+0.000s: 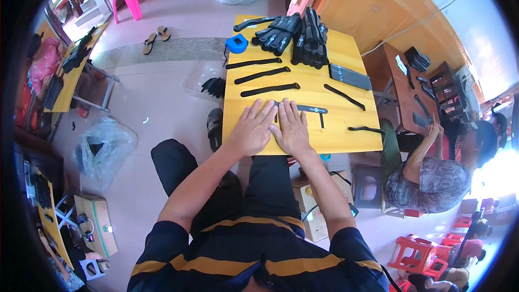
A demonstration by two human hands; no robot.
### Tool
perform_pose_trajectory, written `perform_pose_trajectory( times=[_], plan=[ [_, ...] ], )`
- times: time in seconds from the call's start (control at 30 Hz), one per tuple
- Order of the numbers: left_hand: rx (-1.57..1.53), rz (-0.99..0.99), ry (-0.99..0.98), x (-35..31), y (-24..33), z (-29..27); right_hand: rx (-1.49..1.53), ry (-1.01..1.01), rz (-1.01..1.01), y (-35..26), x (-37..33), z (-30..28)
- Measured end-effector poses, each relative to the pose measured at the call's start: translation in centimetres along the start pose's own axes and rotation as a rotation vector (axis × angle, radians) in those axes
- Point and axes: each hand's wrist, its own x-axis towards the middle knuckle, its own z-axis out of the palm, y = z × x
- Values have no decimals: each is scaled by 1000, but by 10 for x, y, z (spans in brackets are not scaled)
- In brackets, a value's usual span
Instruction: Assembling tactical or industrial straps by inserting plastic buckle components and organizing them on a workbench.
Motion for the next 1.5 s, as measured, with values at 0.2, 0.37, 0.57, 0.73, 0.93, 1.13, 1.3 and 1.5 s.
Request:
perform_pose_trajectory(
  times=[0.2, 0.37, 0.57, 0.73, 0.93, 1.13, 1.3, 1.5],
  plan=[
    [2, -70, -87, 3, 2, 1, 17, -46, -60, -1, 0, -8],
    [39, -91, -120, 11, 6, 7, 27, -31, -17, 13, -4, -8],
    [41, -112, -115, 9, 3, 11, -58, -34, 167, 65, -25, -25],
    [22, -131, -136, 11, 6, 11, -65, -37, 190, 94, -35, -33],
    [17, -123, -134, 11, 7, 9, -123, -39, 301, 93, -32, -33],
    [-15, -126, 3, 5, 5, 8, -26, 219, 184, 69, 14, -41],
    [-135, -158, 160, 4, 4, 5, -65, 271, -64, 54, 82, -36],
    [-211, -156, 229, 2, 2, 6, -3, 145, -21, 59, 111, -16]
  ],
)
